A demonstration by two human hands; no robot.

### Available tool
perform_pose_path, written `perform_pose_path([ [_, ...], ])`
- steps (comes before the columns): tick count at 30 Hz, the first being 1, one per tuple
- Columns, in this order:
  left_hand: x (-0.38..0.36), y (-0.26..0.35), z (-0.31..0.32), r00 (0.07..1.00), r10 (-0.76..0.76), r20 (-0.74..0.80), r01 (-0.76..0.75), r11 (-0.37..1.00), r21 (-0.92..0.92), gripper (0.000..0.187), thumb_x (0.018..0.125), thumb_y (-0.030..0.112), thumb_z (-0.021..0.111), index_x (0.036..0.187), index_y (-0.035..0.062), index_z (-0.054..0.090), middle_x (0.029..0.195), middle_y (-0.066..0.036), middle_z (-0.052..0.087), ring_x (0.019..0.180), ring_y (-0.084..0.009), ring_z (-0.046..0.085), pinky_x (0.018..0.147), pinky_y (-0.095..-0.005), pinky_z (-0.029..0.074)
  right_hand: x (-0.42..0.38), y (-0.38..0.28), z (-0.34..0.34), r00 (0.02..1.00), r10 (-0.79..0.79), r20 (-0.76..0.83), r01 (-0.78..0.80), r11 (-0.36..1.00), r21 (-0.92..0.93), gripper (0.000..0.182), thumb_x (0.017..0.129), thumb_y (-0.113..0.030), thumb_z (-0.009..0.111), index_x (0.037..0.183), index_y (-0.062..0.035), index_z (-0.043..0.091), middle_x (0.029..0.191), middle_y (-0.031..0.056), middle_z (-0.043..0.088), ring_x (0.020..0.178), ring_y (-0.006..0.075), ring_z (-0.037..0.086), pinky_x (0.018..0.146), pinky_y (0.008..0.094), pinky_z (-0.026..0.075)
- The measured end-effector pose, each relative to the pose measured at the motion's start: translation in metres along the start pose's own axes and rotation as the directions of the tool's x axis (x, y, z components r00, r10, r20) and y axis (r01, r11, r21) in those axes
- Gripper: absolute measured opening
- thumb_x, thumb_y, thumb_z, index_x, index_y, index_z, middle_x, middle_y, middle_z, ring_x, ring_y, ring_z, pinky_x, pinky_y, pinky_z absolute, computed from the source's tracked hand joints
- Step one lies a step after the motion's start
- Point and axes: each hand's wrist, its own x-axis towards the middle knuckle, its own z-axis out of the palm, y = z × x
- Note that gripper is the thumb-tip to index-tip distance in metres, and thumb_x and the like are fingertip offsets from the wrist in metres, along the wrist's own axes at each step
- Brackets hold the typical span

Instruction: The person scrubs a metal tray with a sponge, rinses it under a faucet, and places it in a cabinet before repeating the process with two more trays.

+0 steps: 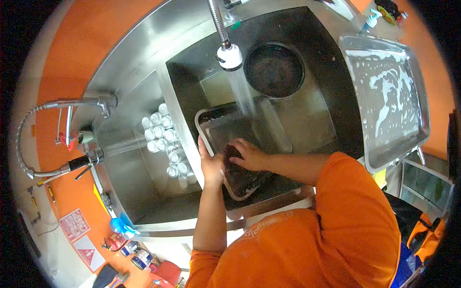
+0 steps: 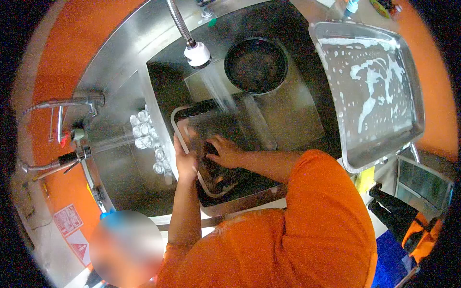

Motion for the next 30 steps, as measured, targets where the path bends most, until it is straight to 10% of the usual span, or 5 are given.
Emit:
perform_pose_path([
  [10,0.000,-0.003,-0.002,1.000,0.003,0.001,-0.003,0.999,0.046,0.077,0.064,-0.015,0.036,0.135,0.0058,0.016,0.123,-0.014,0.042,0.110,-0.0221,0.044,0.091,-0.0263,0.034,-0.018,-0.034,-0.004,0.957,-0.264,0.121,0.266,0.964,-0.003,0.052,0.078,-0.027,0.055,0.121,-0.0020,0.037,0.122,0.0204,0.038,0.114,0.0375,0.036,0.095,0.0429,0.030],
  [18,0.000,-0.001,0.000,1.000,-0.004,0.029,0.006,0.997,-0.083,0.077,0.063,-0.016,0.035,0.134,0.0052,0.016,0.124,-0.014,0.040,0.111,-0.0218,0.043,0.091,-0.0242,0.033,0.012,0.070,-0.007,0.799,0.563,0.211,-0.592,0.798,0.111,0.057,0.083,-0.032,0.049,0.124,0.0028,0.032,0.130,0.0246,0.028,0.120,0.0380,0.029,0.099,0.0397,0.026],
  [22,0.000,-0.001,-0.005,0.999,-0.021,0.027,0.020,0.998,0.062,0.075,0.063,-0.016,0.036,0.134,0.0045,0.018,0.125,-0.013,0.040,0.109,-0.0218,0.044,0.089,-0.0237,0.034,-0.015,0.064,0.025,0.923,0.382,-0.048,-0.381,0.924,0.035,0.066,0.083,-0.033,0.048,0.127,0.0085,0.023,0.135,0.0258,0.020,0.126,0.0358,0.020,0.104,0.0364,0.017],
  [25,0.001,0.000,0.000,1.000,0.020,-0.006,-0.020,1.000,0.004,0.075,0.064,-0.015,0.036,0.134,0.0055,0.018,0.125,-0.012,0.041,0.107,-0.0208,0.045,0.087,-0.0238,0.036,0.003,0.069,0.003,0.763,0.643,0.070,-0.646,0.750,0.142,0.066,0.080,-0.030,0.051,0.128,0.0067,0.024,0.134,0.0255,0.021,0.125,0.0354,0.022,0.104,0.0358,0.018],
  [30,-0.003,0.003,0.001,0.997,-0.078,-0.004,0.077,0.992,-0.104,0.075,0.066,-0.013,0.036,0.135,0.0071,0.017,0.124,-0.013,0.041,0.107,-0.0197,0.046,0.085,-0.0235,0.037,-0.005,0.087,0.021,0.809,0.578,-0.106,-0.568,0.816,0.111,0.055,0.075,-0.026,0.055,0.118,0.0054,0.039,0.124,0.0242,0.035,0.115,0.0348,0.035,0.098,0.0371,0.028],
])
